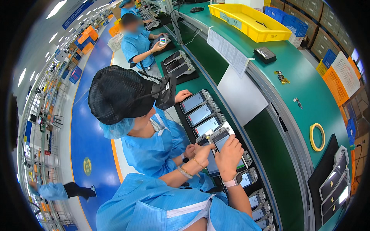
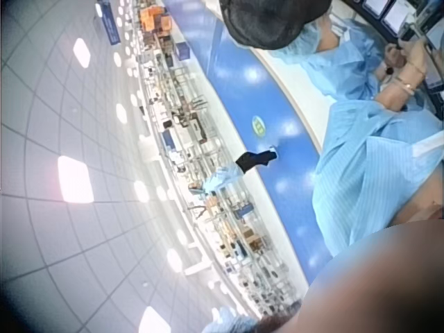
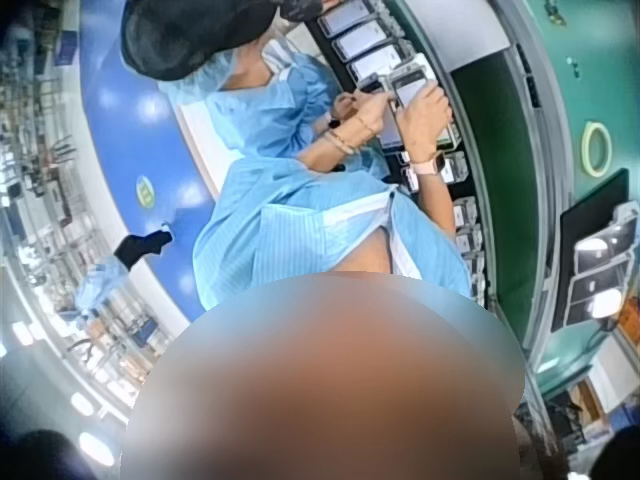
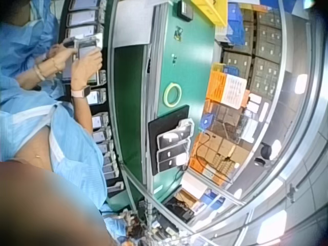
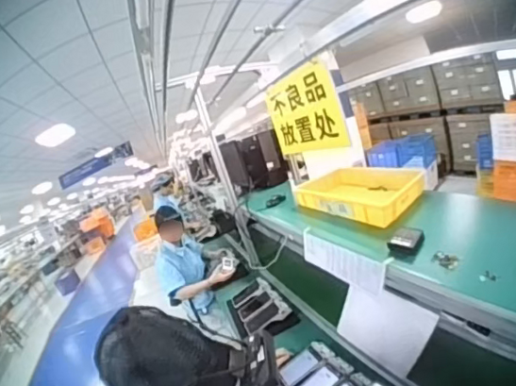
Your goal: Scan and inspect electronic handheld devices at a factory workstation before placing them on a production line.
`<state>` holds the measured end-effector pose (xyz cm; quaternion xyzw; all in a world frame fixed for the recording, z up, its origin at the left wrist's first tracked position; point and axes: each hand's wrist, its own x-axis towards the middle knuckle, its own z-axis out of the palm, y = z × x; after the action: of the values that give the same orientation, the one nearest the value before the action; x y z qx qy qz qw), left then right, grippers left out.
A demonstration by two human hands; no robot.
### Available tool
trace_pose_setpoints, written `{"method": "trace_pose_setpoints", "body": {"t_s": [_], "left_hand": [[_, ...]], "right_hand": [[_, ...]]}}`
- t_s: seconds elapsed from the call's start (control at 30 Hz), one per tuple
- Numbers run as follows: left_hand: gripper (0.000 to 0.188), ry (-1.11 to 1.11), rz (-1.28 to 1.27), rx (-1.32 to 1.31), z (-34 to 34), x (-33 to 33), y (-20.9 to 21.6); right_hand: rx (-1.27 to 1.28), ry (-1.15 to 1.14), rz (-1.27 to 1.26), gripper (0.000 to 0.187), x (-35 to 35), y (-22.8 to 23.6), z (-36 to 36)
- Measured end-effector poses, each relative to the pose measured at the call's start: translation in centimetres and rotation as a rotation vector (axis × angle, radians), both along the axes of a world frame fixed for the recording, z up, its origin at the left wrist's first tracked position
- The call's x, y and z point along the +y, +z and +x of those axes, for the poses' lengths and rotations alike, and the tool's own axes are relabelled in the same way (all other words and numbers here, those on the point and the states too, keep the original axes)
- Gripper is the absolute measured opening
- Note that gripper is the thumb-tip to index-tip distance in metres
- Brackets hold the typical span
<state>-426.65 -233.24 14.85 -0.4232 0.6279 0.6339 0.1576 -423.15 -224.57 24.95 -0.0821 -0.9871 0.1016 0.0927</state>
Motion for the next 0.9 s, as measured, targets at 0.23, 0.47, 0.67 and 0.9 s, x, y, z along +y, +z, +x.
{"method": "trace_pose_setpoints", "body": {"t_s": [0.23, 0.47, 0.67, 0.9], "left_hand": [[0.097, 0.002, -0.038, -0.002, 0.4, -0.3, 0.8], [0.097, -0.013, 0.032, 0.042, 0.4, -0.9, -0.7], [0.097, -0.037, -0.023, 0.0, 0.6, -0.5, 1.6], [0.097, -0.05, 0.043, 0.011, 0.3, -1.0, 0.4]], "right_hand": [[0.02, 0.02, 0.057, 0.077, 0.1, -0.4, 0.2], [0.035, 0.041, 0.05, 0.078, 0.1, -0.3, 0.2], [0.02, 0.03, 0.051, 0.08, 0.5, -0.6, 0.2], [-0.019, 0.044, 0.057, 0.08, 0.4, -0.7, -0.1]]}}
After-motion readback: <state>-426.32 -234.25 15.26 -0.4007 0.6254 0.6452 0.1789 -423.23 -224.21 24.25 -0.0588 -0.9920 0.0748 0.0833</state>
